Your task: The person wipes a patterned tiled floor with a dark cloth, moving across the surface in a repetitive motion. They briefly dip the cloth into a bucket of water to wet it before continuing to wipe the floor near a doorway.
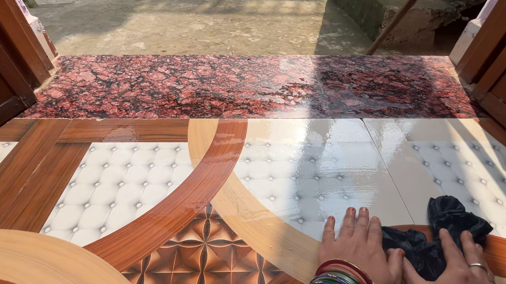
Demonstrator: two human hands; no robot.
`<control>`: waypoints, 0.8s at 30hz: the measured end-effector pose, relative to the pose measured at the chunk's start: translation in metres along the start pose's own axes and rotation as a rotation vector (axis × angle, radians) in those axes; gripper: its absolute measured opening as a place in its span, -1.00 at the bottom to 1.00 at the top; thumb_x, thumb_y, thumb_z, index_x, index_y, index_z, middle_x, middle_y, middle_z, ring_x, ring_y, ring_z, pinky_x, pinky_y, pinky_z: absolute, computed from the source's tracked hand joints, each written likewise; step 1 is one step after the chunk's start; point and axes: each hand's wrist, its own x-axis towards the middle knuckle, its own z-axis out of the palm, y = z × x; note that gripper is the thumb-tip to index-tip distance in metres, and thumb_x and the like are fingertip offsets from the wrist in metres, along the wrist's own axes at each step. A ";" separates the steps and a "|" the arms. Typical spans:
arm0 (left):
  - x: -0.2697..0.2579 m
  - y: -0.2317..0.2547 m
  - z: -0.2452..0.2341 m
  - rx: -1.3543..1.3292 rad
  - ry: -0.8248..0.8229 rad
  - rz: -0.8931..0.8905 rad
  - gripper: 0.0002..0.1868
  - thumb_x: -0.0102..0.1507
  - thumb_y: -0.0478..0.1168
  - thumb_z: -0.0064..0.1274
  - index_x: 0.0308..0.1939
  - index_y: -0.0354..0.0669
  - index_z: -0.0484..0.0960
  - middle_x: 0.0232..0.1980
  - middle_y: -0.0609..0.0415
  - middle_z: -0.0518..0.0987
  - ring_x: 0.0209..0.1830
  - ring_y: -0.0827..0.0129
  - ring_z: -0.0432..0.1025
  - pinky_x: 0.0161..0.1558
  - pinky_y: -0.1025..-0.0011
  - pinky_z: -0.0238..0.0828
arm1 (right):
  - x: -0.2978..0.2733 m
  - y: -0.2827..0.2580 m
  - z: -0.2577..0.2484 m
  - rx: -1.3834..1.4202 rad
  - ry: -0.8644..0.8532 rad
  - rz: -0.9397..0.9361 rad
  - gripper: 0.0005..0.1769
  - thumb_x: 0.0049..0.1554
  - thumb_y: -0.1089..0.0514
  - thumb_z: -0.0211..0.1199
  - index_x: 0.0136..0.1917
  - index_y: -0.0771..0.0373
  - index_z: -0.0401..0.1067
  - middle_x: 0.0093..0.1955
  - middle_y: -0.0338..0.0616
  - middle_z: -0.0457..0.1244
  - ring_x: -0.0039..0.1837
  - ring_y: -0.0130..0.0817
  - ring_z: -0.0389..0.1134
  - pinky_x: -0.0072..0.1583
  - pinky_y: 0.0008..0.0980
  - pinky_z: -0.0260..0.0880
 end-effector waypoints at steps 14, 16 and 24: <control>0.036 -0.130 -0.063 0.100 0.350 -0.254 -0.34 0.36 0.03 -0.39 0.48 -0.24 0.20 0.61 -0.10 0.05 0.63 0.14 -0.15 0.52 -0.06 -0.47 | 0.048 -0.182 0.038 0.128 0.031 -0.418 -0.07 0.03 -0.40 0.24 0.50 0.15 0.24 0.60 0.12 -0.01 0.57 0.01 0.04 0.46 -0.16 0.11; 0.027 -0.150 -0.073 0.101 0.361 -0.287 -0.35 0.36 0.01 -0.39 0.48 -0.24 0.21 0.60 -0.10 0.06 0.63 0.14 -0.14 0.51 -0.06 -0.45 | 0.042 -0.204 0.041 0.157 0.030 -0.486 -0.09 0.05 -0.38 0.24 0.49 0.17 0.25 0.59 0.15 -0.01 0.58 0.02 0.03 0.48 -0.16 0.09; -0.049 -0.198 -0.093 0.185 0.461 -0.433 -0.40 0.37 -0.04 -0.42 0.43 -0.22 0.29 0.59 -0.06 0.12 0.63 0.18 -0.09 0.51 -0.05 -0.38 | -0.012 -0.277 0.050 0.248 -0.033 -0.755 -0.13 0.06 -0.31 0.23 0.47 0.23 0.24 0.55 0.15 0.03 0.57 -0.03 0.03 0.50 -0.20 0.04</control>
